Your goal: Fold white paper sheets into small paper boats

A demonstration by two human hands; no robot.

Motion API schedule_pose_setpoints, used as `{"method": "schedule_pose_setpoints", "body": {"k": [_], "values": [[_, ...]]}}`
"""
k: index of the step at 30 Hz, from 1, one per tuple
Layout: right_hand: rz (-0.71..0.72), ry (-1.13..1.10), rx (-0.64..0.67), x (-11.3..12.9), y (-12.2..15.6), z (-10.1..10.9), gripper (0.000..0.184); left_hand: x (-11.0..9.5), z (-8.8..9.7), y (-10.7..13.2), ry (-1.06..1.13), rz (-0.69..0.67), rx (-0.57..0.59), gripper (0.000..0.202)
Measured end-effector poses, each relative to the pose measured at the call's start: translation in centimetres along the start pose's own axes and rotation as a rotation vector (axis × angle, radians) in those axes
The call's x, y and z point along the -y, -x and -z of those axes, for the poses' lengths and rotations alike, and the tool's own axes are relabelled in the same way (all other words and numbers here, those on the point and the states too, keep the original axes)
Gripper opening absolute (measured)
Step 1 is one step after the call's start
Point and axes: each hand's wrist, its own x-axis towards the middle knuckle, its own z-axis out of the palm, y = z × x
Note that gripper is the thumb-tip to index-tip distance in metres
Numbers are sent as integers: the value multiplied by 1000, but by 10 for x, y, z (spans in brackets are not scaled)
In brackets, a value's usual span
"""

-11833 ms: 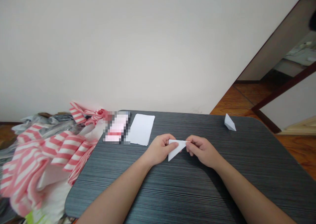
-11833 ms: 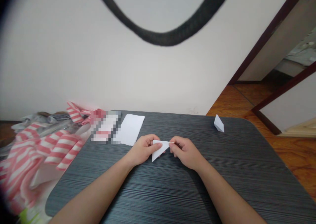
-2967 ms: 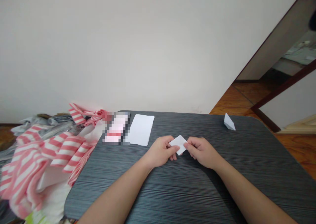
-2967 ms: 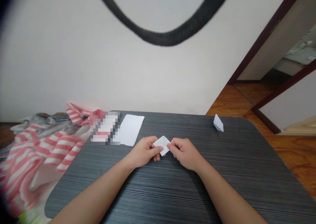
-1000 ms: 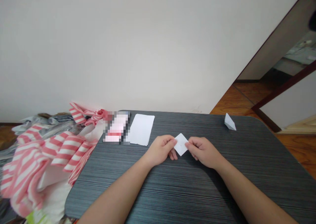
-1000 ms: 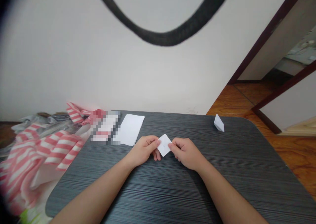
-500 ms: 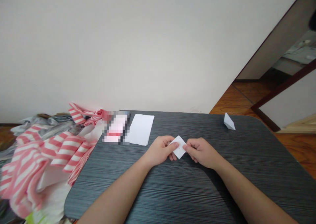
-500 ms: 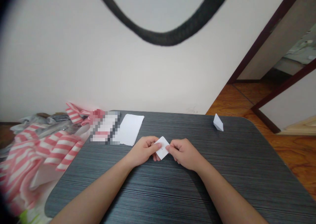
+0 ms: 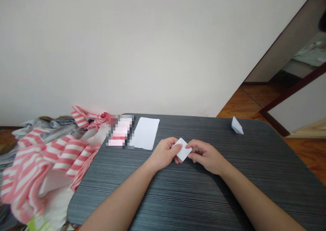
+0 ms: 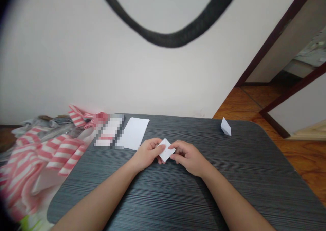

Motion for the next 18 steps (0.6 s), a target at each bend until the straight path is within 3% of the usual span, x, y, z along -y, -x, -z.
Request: {"method": "schedule_pose_setpoints", "body": {"k": [7, 18], "values": [[96, 116, -27, 6, -2, 4, 10, 3, 1, 0, 12, -7, 55, 31], [123, 169, -82, 12, -3, 4, 15, 4, 1, -1, 34, -15, 103, 36]]}}
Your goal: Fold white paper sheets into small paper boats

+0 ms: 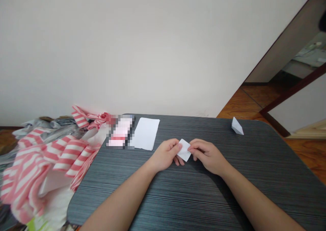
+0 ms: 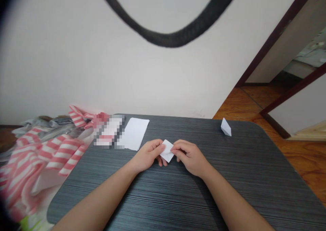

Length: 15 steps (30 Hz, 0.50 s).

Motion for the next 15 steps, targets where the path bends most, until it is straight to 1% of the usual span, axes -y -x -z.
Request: {"method": "schedule_pose_setpoints", "body": {"k": [4, 10, 15], "values": [[19, 13, -37, -5, 1, 0, 14, -2, 0, 0, 13, -3, 18, 39], [29, 66, -46, -2, 2, 0, 15, -3, 0, 1, -69, -7, 2, 39], [-24, 76, -104, -4, 2, -2, 15, -6, -1, 2, -54, -12, 22, 42]]}}
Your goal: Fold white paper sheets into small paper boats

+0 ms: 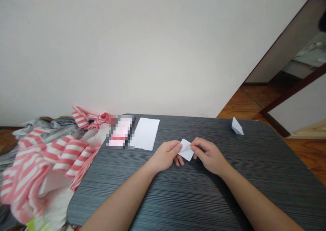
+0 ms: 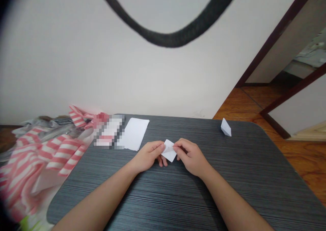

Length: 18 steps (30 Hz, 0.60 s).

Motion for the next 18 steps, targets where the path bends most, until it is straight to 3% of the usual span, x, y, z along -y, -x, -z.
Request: {"method": "schedule_pose_setpoints", "body": {"k": [18], "values": [[-107, -6, 19, -5, 2, -2, 12, 3, -1, 1, -82, 7, -28, 32]]}}
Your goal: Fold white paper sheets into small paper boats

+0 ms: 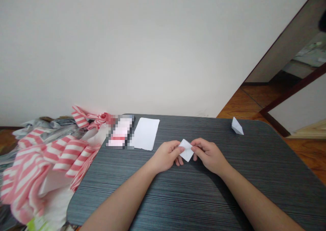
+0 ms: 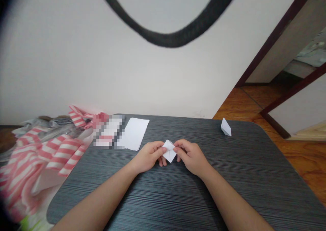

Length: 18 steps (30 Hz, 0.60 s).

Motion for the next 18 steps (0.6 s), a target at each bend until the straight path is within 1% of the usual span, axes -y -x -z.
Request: {"method": "schedule_pose_setpoints", "body": {"k": [4, 8, 13, 18], "values": [[5, -32, -4, -2, 0, -1, 14, 2, 0, 0, -10, 1, -11, 33], [-19, -37, -1, -2, 0, -1, 23, 2, -1, 0, -17, -12, -24, 34], [-115, -29, 66, 2, -3, 1, 22, 2, 0, 0, -32, -16, -29, 35], [-131, -33, 78, 6, -2, 1, 22, 1, 0, 0, -31, -6, -33, 34]]}}
